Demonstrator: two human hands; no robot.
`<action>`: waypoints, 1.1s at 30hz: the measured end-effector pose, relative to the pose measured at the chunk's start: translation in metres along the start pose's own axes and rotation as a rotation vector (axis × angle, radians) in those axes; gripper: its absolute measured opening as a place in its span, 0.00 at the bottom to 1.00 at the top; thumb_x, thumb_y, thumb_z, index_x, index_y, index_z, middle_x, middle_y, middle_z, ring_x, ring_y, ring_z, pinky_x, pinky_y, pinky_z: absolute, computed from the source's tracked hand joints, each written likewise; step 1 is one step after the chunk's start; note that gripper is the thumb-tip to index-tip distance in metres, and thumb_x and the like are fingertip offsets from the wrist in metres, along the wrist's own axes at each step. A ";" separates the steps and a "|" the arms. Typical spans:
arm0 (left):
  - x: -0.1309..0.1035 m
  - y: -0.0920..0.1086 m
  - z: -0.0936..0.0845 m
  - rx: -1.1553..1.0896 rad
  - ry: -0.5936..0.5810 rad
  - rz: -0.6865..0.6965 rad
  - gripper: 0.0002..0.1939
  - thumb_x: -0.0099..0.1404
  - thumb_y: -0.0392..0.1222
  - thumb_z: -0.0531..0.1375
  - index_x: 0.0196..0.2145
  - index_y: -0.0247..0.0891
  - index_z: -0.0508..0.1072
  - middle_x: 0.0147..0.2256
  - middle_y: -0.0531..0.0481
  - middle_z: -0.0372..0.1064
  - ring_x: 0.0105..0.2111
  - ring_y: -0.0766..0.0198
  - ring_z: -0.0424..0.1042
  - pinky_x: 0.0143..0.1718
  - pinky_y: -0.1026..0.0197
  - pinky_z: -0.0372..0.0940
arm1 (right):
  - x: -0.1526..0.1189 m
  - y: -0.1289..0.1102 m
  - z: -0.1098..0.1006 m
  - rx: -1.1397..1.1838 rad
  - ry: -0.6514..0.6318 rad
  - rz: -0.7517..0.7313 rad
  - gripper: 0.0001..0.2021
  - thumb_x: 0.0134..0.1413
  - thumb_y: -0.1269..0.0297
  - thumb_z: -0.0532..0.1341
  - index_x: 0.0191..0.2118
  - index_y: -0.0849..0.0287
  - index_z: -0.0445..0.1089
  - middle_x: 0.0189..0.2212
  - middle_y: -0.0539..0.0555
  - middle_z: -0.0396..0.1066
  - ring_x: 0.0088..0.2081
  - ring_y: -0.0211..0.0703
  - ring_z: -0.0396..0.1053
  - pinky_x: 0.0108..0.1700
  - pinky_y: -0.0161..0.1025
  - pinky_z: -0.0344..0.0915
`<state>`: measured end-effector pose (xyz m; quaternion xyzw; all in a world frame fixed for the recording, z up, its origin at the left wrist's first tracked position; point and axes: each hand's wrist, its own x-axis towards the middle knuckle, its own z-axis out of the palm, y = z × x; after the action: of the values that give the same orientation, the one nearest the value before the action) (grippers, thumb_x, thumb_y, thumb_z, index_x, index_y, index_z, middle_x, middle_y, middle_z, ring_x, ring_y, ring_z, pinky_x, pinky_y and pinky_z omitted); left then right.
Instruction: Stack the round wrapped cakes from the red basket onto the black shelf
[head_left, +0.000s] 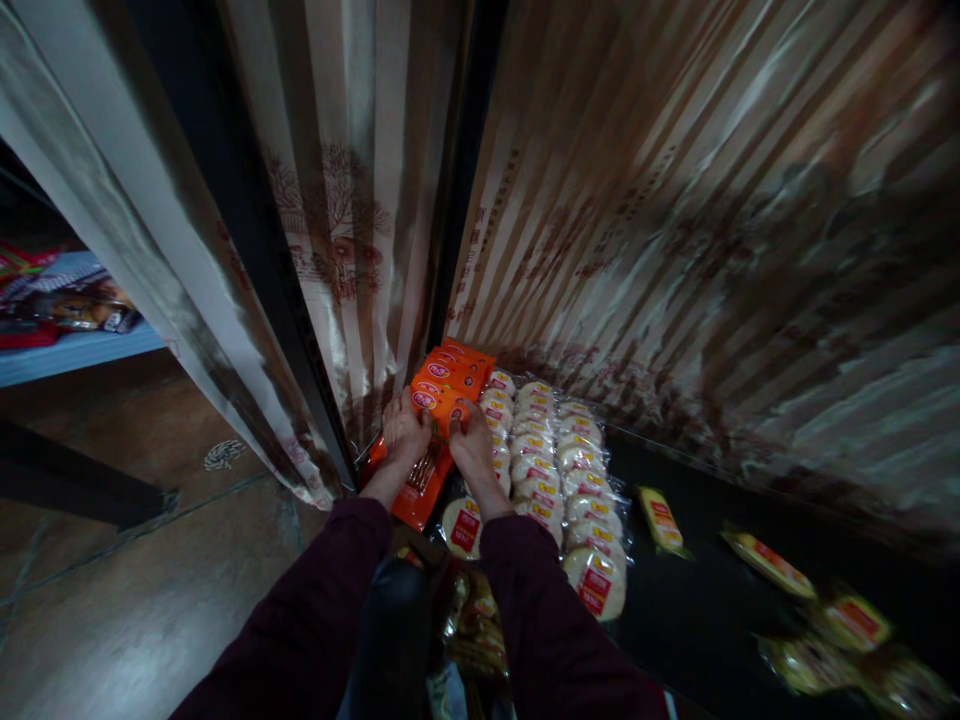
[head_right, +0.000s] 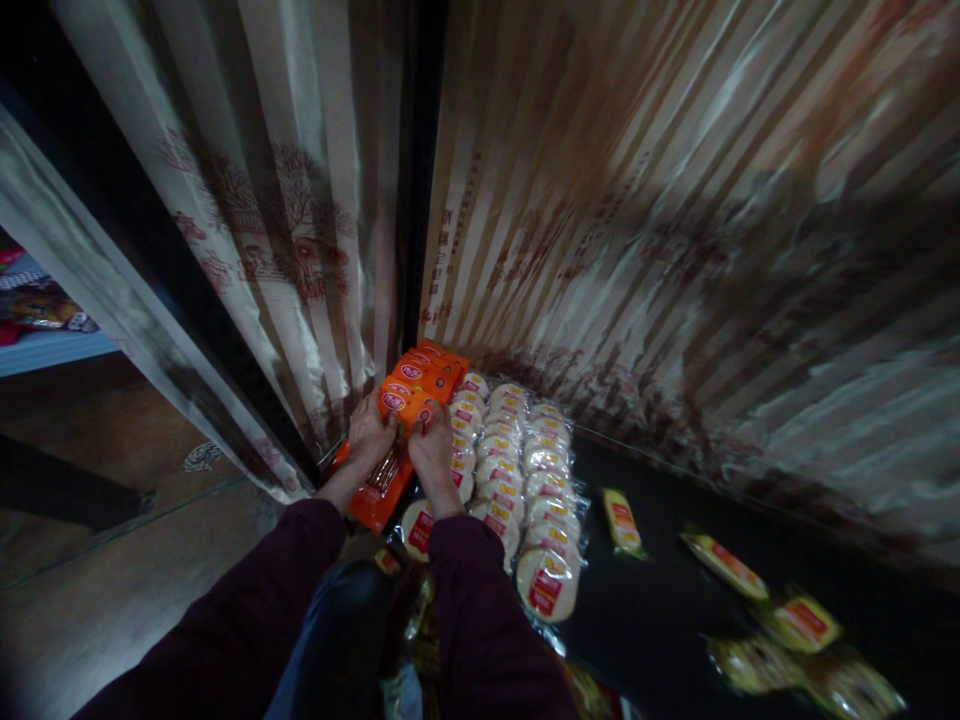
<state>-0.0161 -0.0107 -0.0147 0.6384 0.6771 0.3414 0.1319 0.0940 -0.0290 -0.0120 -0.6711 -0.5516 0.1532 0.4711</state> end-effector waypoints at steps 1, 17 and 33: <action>-0.001 0.000 0.000 -0.009 0.002 -0.004 0.27 0.62 0.39 0.54 0.59 0.33 0.60 0.55 0.38 0.65 0.56 0.54 0.64 0.59 0.51 0.57 | 0.000 0.000 0.001 0.004 0.001 0.003 0.20 0.55 0.67 0.50 0.51 0.67 0.67 0.52 0.65 0.67 0.54 0.50 0.65 0.60 0.48 0.57; 0.035 -0.001 0.008 -0.078 -0.064 -0.089 0.27 0.61 0.37 0.56 0.58 0.35 0.63 0.52 0.41 0.70 0.53 0.58 0.69 0.55 0.57 0.62 | 0.008 0.001 -0.001 0.006 0.026 0.005 0.25 0.53 0.67 0.52 0.57 0.63 0.62 0.52 0.62 0.69 0.58 0.51 0.61 0.62 0.51 0.54; 0.030 0.003 0.014 -0.066 0.003 -0.038 0.26 0.61 0.35 0.54 0.58 0.34 0.63 0.52 0.42 0.70 0.53 0.58 0.68 0.57 0.57 0.61 | 0.006 0.002 0.003 0.018 0.027 -0.011 0.26 0.50 0.71 0.52 0.57 0.63 0.61 0.53 0.61 0.67 0.57 0.49 0.61 0.62 0.50 0.55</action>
<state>-0.0094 0.0215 -0.0157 0.6204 0.6776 0.3620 0.1580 0.0951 -0.0221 -0.0126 -0.6660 -0.5474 0.1465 0.4852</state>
